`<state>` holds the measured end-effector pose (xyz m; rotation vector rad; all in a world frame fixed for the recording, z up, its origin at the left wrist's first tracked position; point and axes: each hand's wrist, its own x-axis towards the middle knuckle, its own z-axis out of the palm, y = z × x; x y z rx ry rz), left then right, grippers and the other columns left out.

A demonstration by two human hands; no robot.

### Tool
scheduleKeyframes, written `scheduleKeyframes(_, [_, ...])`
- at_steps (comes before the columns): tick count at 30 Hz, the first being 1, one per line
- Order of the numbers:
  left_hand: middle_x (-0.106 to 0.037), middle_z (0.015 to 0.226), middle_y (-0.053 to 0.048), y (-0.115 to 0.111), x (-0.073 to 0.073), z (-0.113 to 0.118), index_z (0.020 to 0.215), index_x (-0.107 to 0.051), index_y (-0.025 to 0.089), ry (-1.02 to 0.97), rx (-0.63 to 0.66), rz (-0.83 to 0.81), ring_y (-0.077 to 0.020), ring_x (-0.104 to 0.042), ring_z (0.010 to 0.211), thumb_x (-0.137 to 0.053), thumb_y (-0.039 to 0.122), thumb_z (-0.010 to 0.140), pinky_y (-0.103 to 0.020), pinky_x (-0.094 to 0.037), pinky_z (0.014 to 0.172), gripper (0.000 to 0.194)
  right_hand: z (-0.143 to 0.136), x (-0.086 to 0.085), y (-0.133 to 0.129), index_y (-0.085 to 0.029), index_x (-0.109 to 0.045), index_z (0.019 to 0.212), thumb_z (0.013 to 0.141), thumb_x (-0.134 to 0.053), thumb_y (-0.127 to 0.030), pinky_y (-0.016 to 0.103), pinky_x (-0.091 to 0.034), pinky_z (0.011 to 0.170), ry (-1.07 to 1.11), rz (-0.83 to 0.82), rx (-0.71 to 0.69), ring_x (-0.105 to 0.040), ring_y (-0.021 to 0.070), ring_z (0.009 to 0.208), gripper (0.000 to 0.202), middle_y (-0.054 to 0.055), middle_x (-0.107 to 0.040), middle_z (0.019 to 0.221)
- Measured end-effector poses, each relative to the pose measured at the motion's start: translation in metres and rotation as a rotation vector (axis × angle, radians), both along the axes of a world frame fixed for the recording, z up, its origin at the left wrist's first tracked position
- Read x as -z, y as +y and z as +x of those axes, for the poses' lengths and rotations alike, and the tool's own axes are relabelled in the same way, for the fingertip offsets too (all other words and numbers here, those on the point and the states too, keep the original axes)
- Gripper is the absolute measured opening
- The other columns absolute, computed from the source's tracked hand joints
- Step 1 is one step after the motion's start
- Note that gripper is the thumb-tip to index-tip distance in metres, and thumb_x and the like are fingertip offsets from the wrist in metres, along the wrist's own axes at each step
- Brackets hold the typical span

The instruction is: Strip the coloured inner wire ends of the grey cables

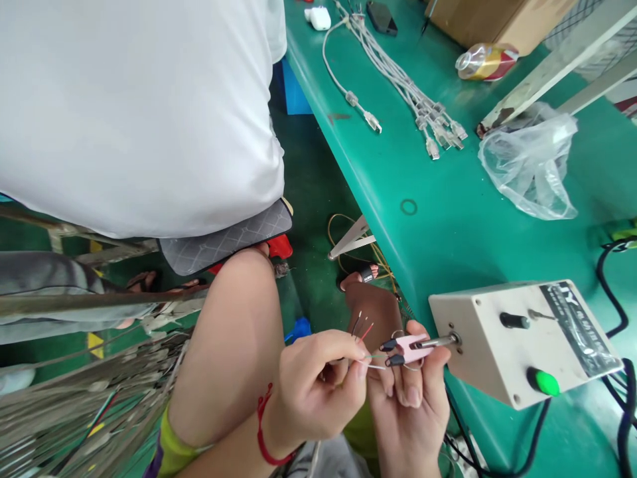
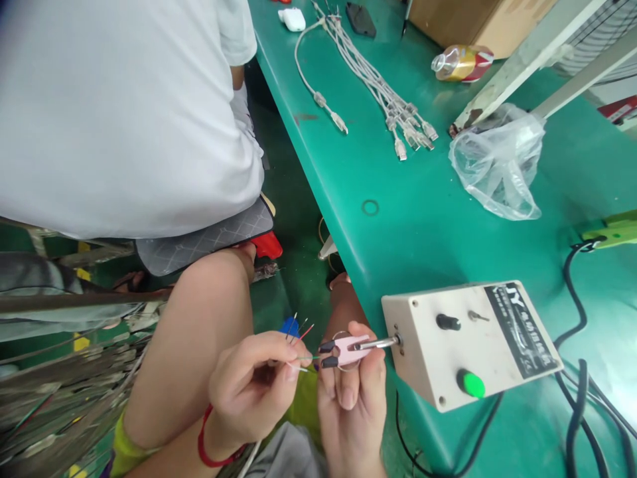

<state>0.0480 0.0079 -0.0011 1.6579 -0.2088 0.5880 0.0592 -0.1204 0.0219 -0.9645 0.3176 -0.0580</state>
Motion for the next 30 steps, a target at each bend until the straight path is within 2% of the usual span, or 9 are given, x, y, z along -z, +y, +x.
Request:
scheduleKeyframes(3, [-0.080,0.078,0.000,-0.001,-0.001,0.002,0.113,-0.068,0.022,0.005,0.002,0.020,-0.0094,-0.066,0.050,-0.069,0.003,0.100,-0.018,-0.055,0.052,0.023,-0.001,0.001,0.001,-0.033,-0.095,0.106,0.103,-0.088,-0.060,0.018,-0.035,0.046,0.022,0.003,0.015,-0.001,0.0092,0.049,0.028,-0.015,-0.012,0.048])
scheduleKeyframes(12, [-0.071,0.064,0.004,-0.005,-0.005,0.009,0.108,-0.067,0.023,-0.014,0.045,0.012,-0.0123,-0.070,0.052,-0.067,-0.001,0.096,-0.019,-0.056,0.054,0.026,0.000,0.001,0.001,-0.032,-0.096,0.106,0.100,-0.091,-0.060,0.014,-0.043,0.052,0.047,0.023,0.008,-0.009,0.0105,0.052,0.029,-0.013,-0.018,0.044])
scheduleKeyframes(17, [-0.073,0.067,0.004,-0.005,-0.005,0.009,0.107,-0.066,0.024,0.006,0.044,0.036,-0.0116,-0.068,0.051,-0.067,0.000,0.096,-0.019,-0.054,0.052,0.026,-0.002,0.001,-0.001,-0.034,-0.096,0.108,0.101,-0.089,-0.063,0.015,-0.035,0.047,0.037,0.046,-0.042,-0.008,0.0108,0.051,0.030,-0.013,-0.020,0.045])
scheduleKeyframes(20, [-0.076,0.073,0.002,-0.005,-0.005,0.009,0.106,-0.066,0.023,-0.002,0.048,0.034,-0.0125,-0.072,0.055,-0.067,0.000,0.095,-0.018,-0.056,0.054,0.026,-0.004,0.002,-0.002,-0.034,-0.095,0.116,0.099,-0.088,-0.068,0.018,-0.035,0.048,0.034,0.075,-0.076,-0.008,0.0100,0.050,0.039,-0.013,-0.026,0.045])
scheduleKeyframes(23, [-0.078,0.076,0.001,-0.006,-0.005,0.008,0.106,-0.067,0.023,-0.011,0.039,0.039,-0.0108,-0.069,0.052,-0.067,0.000,0.095,-0.018,-0.055,0.053,0.025,-0.008,0.005,-0.005,-0.026,-0.093,0.126,0.100,-0.081,-0.073,0.023,-0.040,0.051,0.067,0.099,-0.098,-0.020,0.0110,0.046,0.056,-0.009,-0.038,0.042])
scheduleKeyframes(26, [-0.077,0.073,0.001,-0.006,-0.005,0.007,0.108,-0.067,0.023,-0.020,0.033,0.042,-0.0101,-0.066,0.050,-0.067,0.001,0.096,-0.018,-0.053,0.052,0.025,-0.012,0.012,-0.008,-0.020,-0.093,0.117,0.104,-0.073,-0.064,0.027,-0.045,0.053,0.096,0.093,-0.104,-0.033,0.0138,0.044,0.050,-0.004,-0.051,0.044])
scheduleKeyframes(30, [-0.076,0.070,0.001,-0.006,-0.003,0.003,0.110,-0.068,0.022,-0.014,0.036,0.010,-0.0117,-0.069,0.053,-0.068,0.002,0.096,-0.018,-0.055,0.052,0.025,-0.017,0.020,-0.010,-0.024,-0.085,0.093,0.104,-0.073,-0.052,0.030,-0.049,0.055,0.072,0.047,-0.086,-0.039,0.0151,0.043,0.033,-0.004,-0.054,0.047])
